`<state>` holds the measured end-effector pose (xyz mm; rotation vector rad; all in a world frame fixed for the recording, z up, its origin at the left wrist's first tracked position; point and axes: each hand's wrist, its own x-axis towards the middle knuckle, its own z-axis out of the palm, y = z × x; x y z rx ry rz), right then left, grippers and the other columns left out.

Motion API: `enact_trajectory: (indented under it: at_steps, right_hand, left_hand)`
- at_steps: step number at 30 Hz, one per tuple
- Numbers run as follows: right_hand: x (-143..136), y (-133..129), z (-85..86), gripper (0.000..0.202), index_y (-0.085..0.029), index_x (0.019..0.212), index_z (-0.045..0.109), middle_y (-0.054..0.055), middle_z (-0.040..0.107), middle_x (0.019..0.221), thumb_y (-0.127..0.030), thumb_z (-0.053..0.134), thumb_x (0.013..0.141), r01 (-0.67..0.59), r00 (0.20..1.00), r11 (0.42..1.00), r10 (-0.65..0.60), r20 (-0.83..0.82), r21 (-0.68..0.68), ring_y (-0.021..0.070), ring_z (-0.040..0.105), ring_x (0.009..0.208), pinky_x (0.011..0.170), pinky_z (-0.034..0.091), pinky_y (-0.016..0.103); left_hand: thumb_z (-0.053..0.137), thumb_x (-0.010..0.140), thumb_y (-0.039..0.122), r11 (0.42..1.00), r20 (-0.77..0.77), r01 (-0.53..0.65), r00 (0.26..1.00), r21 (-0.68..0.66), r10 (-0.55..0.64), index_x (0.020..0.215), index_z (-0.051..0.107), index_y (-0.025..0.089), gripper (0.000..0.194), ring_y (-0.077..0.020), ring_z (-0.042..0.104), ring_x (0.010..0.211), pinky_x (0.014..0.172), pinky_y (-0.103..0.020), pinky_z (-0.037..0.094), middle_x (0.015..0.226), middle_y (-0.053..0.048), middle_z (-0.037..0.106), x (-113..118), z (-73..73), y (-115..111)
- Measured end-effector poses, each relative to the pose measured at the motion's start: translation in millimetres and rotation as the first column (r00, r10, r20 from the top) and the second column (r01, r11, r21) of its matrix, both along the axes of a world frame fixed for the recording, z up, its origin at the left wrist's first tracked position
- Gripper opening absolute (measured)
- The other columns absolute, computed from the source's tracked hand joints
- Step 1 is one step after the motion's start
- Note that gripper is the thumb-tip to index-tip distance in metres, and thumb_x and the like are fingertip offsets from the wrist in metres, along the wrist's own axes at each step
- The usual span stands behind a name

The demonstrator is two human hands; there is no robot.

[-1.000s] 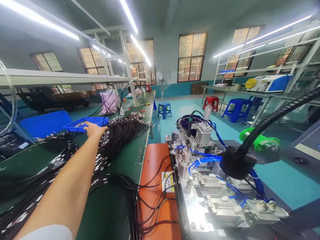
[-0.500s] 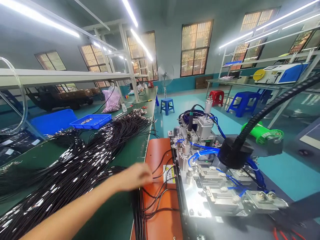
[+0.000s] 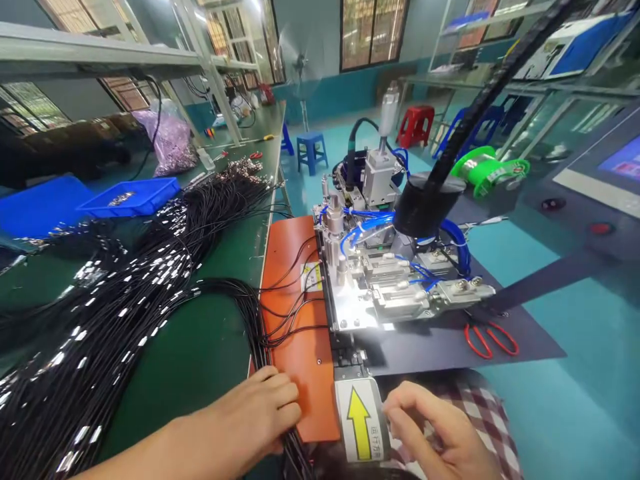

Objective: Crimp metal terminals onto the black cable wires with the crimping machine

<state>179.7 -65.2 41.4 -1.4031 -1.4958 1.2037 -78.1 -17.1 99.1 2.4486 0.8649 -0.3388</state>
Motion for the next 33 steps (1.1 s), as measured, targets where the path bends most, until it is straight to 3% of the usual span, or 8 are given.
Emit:
enact_trajectory:
  at_steps: [4, 9, 11, 13, 17, 23, 28, 33]
  right_hand:
    - [-1, 1, 0.5, 0.027, -0.021, 0.07, 0.057, -0.001, 0.054, 0.063, -0.035, 0.046, 0.089, -0.101, 0.995, 0.995, 0.101, -0.001, 0.011, 0.0115, 0.05, 0.054, 0.045, 0.041, 0.017]
    - [0, 4, -2.7, 0.024, -0.02, 0.071, 0.054, -0.002, 0.052, 0.065, -0.032, 0.046, 0.091, -0.142, 0.99, 0.988, 0.142, -0.012, -0.052, 0.0105, 0.048, 0.055, 0.048, 0.042, 0.019]
    - [0, 5, -4.9, 0.024, -0.019, 0.072, 0.054, -0.002, 0.051, 0.066, -0.033, 0.048, 0.09, -0.133, 0.991, 0.985, 0.129, -0.046, -0.108, 0.0102, 0.048, 0.055, 0.051, 0.043, 0.02]
    - [0, 6, -7.4, 0.024, -0.02, 0.073, 0.054, -0.003, 0.051, 0.066, -0.035, 0.048, 0.091, -0.132, 0.989, 0.979, 0.12, -0.083, -0.156, 0.0101, 0.048, 0.055, 0.051, 0.042, 0.02]
    - [0, 7, -11.8, 0.027, -0.019, 0.072, 0.053, -0.003, 0.05, 0.066, -0.038, 0.048, 0.091, -0.136, 0.984, 0.97, 0.108, -0.14, -0.201, 0.01, 0.048, 0.056, 0.049, 0.039, 0.021]
    - [4, 9, -12.9, 0.039, -0.018, 0.087, 0.059, 0.0, 0.053, 0.07, -0.045, 0.033, 0.095, -0.185, 0.933, 0.967, 0.118, -0.339, -0.174, 0.0107, 0.05, 0.058, 0.056, 0.042, 0.024]
    - [1, 13, -10.4, 0.028, -0.019, 0.071, 0.051, -0.003, 0.049, 0.065, -0.037, 0.047, 0.091, -0.083, 0.978, 0.976, 0.042, -0.204, -0.201, 0.0087, 0.043, 0.053, 0.048, 0.035, 0.021]
    - [1, 20, -11.8, 0.03, -0.018, 0.069, 0.054, -0.003, 0.051, 0.061, -0.036, 0.046, 0.092, -0.053, 0.978, 0.99, 0.026, -0.206, -0.13, 0.0099, 0.048, 0.054, 0.052, 0.038, 0.022]
  left_hand:
    - [0.059, 0.077, 0.007, 0.974, 0.016, -0.123, 0.992, -0.191, 0.129, 0.082, 0.055, 0.021, 0.015, -0.0155, 0.05, 0.084, 0.067, -0.025, 0.037, 0.09, 0.001, 0.051, 4, -2.9, -1]
    - [0.059, 0.074, 0.004, 0.825, 0.077, -0.293, 0.924, -0.483, 0.373, 0.08, 0.056, 0.021, 0.018, -0.0106, 0.053, 0.075, 0.062, -0.02, 0.039, 0.087, 0.004, 0.054, 3, -4.4, 12]
    - [0.057, 0.078, 0.009, 0.761, 0.082, -0.313, 0.899, -0.568, 0.43, 0.083, 0.058, 0.021, 0.013, -0.0099, 0.055, 0.068, 0.057, -0.02, 0.041, 0.089, 0.002, 0.056, 3, -7.7, 14]
    - [0.055, 0.082, 0.015, 0.734, 0.109, -0.294, 0.888, -0.612, 0.447, 0.087, 0.063, 0.021, 0.011, -0.0103, 0.057, 0.068, 0.058, -0.02, 0.044, 0.09, 0.001, 0.057, 4, -11.3, 16]
    - [0.054, 0.087, 0.023, 0.806, 0.267, -0.268, 0.849, -0.528, 0.457, 0.087, 0.069, 0.021, 0.015, -0.0145, 0.059, 0.082, 0.074, -0.024, 0.046, 0.088, -0.003, 0.062, 9, -14.6, 18]
    - [0.047, 0.089, 0.024, 0.839, 0.311, -0.448, 0.786, -0.308, 0.534, 0.09, 0.064, 0.021, 0.017, -0.0153, 0.059, 0.081, 0.072, -0.025, 0.046, 0.088, -0.002, 0.064, 23, -21.7, 16]
    - [0.045, 0.089, 0.024, 0.86, 0.301, -0.466, 0.806, -0.21, 0.51, 0.092, 0.059, 0.022, 0.014, -0.0165, 0.057, 0.081, 0.073, -0.027, 0.045, 0.089, -0.002, 0.063, 45, -32.2, 11]
    - [0.045, 0.09, 0.029, 0.892, 0.358, -0.401, 0.817, -0.209, 0.451, 0.096, 0.058, 0.022, 0.015, -0.0173, 0.057, 0.08, 0.071, -0.028, 0.043, 0.089, -0.002, 0.063, 78, -29.5, 8]
